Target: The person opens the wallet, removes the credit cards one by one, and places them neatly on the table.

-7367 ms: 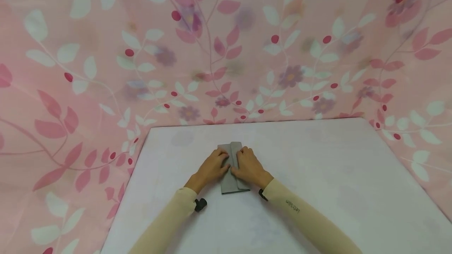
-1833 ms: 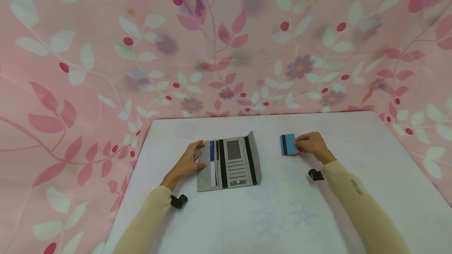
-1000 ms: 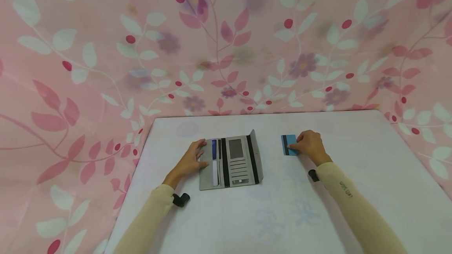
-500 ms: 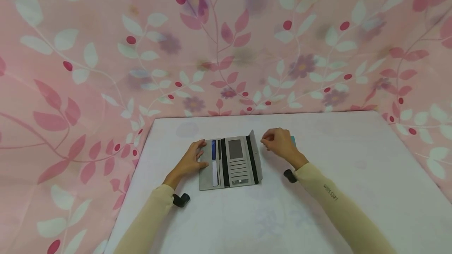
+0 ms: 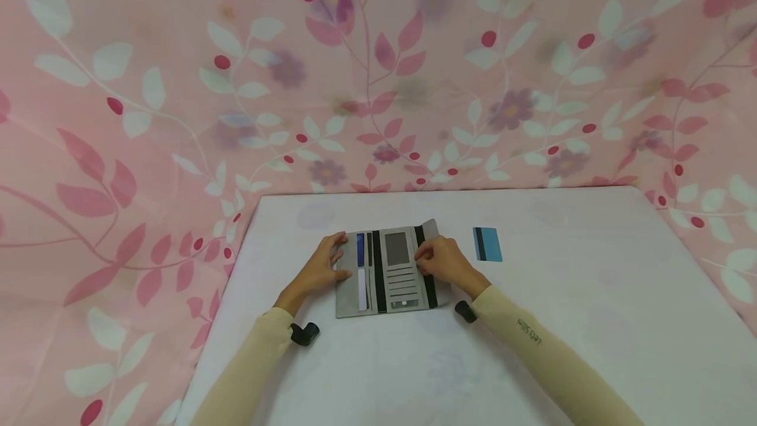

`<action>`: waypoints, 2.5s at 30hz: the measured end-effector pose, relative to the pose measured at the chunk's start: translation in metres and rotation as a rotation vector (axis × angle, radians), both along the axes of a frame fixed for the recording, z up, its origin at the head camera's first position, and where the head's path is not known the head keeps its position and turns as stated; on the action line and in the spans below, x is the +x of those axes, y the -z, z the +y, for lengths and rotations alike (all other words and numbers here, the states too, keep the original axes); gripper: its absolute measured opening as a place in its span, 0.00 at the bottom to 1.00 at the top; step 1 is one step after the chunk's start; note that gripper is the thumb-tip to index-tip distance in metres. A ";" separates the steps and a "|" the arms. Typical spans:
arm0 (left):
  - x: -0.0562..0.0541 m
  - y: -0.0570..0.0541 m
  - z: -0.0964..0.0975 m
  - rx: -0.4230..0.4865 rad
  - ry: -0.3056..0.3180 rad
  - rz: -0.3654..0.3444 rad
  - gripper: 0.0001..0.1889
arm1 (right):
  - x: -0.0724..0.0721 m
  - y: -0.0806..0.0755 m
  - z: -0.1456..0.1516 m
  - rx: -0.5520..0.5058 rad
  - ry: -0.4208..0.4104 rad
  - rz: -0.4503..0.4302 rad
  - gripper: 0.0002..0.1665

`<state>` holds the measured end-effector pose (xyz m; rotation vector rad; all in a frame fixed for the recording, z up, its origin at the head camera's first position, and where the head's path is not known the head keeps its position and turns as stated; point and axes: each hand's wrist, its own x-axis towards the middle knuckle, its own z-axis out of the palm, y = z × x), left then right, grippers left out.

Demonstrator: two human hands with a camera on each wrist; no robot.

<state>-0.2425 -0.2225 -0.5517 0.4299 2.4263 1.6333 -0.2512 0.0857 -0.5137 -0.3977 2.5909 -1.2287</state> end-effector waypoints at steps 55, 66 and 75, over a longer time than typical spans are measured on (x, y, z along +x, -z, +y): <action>0.001 0.001 0.001 0.026 -0.019 -0.014 0.51 | -0.021 0.012 -0.011 -0.202 0.094 -0.241 0.09; 0.002 -0.001 0.001 0.015 -0.012 -0.010 0.51 | -0.025 0.011 -0.004 -0.240 0.101 -0.296 0.10; 0.004 -0.007 0.003 0.008 -0.018 -0.016 0.50 | -0.027 0.000 0.015 -0.190 0.131 -0.292 0.11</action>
